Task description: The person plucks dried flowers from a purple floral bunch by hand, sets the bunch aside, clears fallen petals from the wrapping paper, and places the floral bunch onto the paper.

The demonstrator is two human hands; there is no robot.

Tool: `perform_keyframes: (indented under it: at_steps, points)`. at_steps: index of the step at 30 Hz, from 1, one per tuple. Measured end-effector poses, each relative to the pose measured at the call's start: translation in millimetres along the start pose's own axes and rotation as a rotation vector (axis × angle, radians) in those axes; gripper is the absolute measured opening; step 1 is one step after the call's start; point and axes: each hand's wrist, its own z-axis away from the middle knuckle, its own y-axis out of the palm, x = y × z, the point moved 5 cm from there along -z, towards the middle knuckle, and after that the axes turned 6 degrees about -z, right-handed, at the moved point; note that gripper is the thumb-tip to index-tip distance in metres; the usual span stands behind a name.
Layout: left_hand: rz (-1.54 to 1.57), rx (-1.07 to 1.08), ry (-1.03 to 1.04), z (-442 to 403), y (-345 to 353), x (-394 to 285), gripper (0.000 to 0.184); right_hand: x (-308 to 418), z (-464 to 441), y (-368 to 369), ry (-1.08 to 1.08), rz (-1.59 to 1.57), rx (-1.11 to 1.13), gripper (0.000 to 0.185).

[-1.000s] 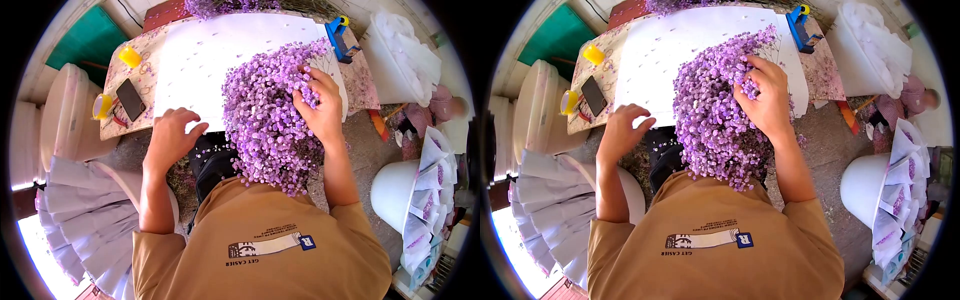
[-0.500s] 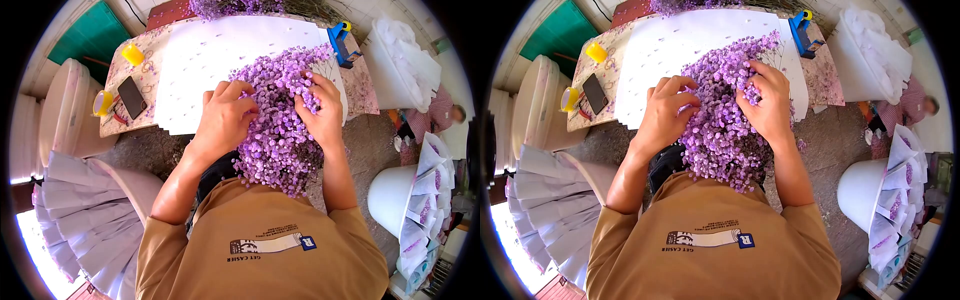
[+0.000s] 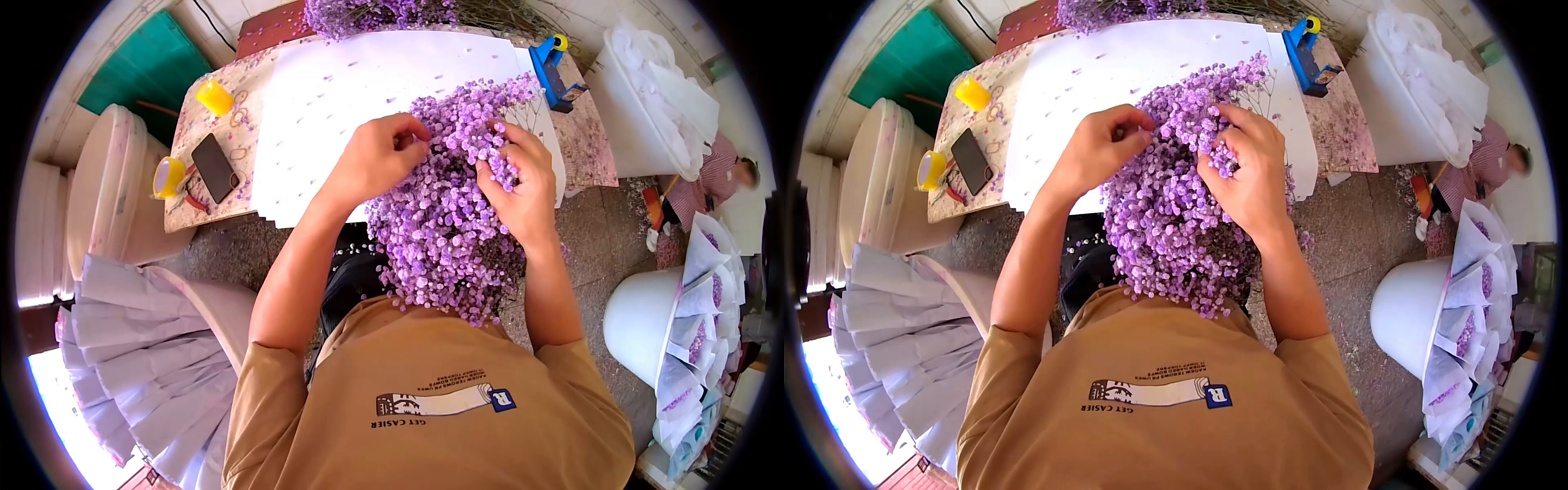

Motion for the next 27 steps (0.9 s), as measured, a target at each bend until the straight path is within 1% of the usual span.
perform_keyframes:
  at_steps: [1, 2, 4, 5, 7, 8, 10, 11, 12, 14, 15, 16, 18, 19, 20, 22, 23, 25, 26, 27]
  points:
    - [-0.084, -0.031, 0.069, -1, 2, -6, 0.012, -1, 0, 0, 0.006, -0.005, 0.004, 0.02]
    - [-0.083, -0.03, 0.069, -3, 7, 1, 0.012, -1, 0, 0, 0.011, -0.011, 0.009, 0.02]
    - [-0.244, -0.128, 0.283, -6, 13, 1, 0.011, -2, 0, 0, 0.008, -0.007, 0.012, 0.02]
    - [-0.245, -0.129, 0.283, -6, 15, 8, 0.011, -2, 0, 0, 0.005, -0.003, 0.013, 0.02]
    - [-0.169, -0.154, 0.187, -6, 12, 13, 0.009, -1, -1, 1, 0.004, -0.005, 0.017, 0.02]
    - [-0.168, -0.154, 0.187, -7, 11, 15, 0.009, -1, -1, 1, 0.003, -0.009, 0.022, 0.02]
    - [0.079, -0.196, 0.111, -13, 3, 24, 0.007, 0, -1, 1, 0.006, -0.009, 0.022, 0.02]
    - [0.187, -0.167, 0.014, -19, 1, 32, 0.006, 1, -2, 2, 0.007, -0.01, 0.021, 0.02]
    - [0.189, -0.175, 0.012, -24, -3, 31, 0.006, 1, -2, 2, 0.002, -0.012, 0.026, 0.02]
    - [0.489, -0.155, -0.08, -37, -6, 35, 0.009, 0, -1, 3, 0.018, -0.007, 0.031, 0.021]
    - [0.393, -0.144, -0.046, -45, -9, 34, 0.013, 0, -1, 3, 0.009, -0.007, 0.035, 0.021]
    - [0.396, -0.151, -0.043, -50, -10, 35, 0.013, 0, -1, 3, 0.015, -0.007, 0.033, 0.021]
    - [0.124, -0.098, 0.003, -58, -5, 28, 0.017, 1, -2, 2, 0.018, -0.005, 0.034, 0.021]
    - [0.039, -0.059, -0.016, -60, -3, 26, 0.02, 1, -3, 2, 0.018, -0.006, 0.04, 0.021]
    - [0.042, -0.059, -0.015, -61, -4, 25, 0.02, 2, -3, 1, 0.019, -0.007, 0.047, 0.021]
    - [-0.059, -0.027, -0.025, -62, -1, 26, 0.02, 2, -3, 2, 0.016, -0.005, 0.048, 0.021]
    - [-0.057, -0.025, -0.026, -62, 1, 28, 0.02, 2, -3, 1, 0.013, -0.006, 0.045, 0.021]
    - [-0.004, -0.155, 0.001, -58, -4, 32, 0.018, 1, -3, 1, 0.011, -0.007, 0.051, 0.021]
    - [-0.004, -0.148, -0.001, -55, -5, 37, 0.018, 1, -2, 2, 0.008, -0.01, 0.057, 0.02]
    - [0.182, -0.144, -0.054, -51, -9, 43, 0.016, 1, -2, 2, 0.014, -0.01, 0.056, 0.02]
